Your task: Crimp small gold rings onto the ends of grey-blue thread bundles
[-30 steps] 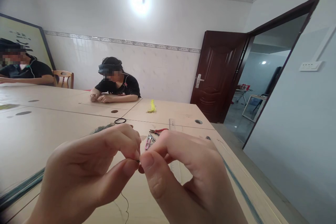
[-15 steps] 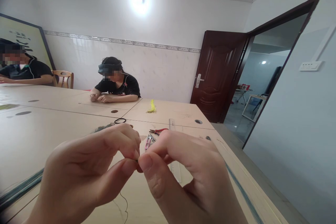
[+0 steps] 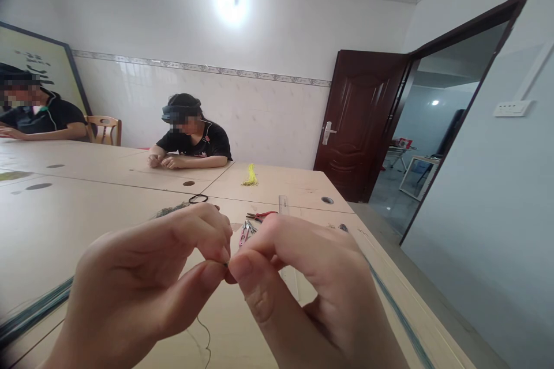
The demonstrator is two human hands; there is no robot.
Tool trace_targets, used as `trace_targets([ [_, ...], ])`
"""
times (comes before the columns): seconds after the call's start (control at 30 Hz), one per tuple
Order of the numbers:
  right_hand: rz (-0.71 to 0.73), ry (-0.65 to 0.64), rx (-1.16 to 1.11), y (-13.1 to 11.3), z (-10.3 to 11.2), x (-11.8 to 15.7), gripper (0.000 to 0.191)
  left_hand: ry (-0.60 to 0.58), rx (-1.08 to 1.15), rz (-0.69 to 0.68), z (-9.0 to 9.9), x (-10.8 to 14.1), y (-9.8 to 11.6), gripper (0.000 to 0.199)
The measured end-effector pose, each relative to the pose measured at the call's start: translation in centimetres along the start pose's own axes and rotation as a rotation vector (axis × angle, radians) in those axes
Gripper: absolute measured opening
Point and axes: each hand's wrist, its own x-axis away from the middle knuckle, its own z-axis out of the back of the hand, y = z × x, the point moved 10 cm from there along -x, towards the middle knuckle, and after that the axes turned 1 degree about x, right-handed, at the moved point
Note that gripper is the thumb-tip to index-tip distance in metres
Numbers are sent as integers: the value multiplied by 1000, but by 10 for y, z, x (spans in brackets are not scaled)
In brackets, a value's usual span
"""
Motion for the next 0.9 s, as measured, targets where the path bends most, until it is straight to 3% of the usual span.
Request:
trace_targets([
  [0.9,-9,-49,-53,2,-3,0,29,-10,18,-5,-1,0,0,19],
])
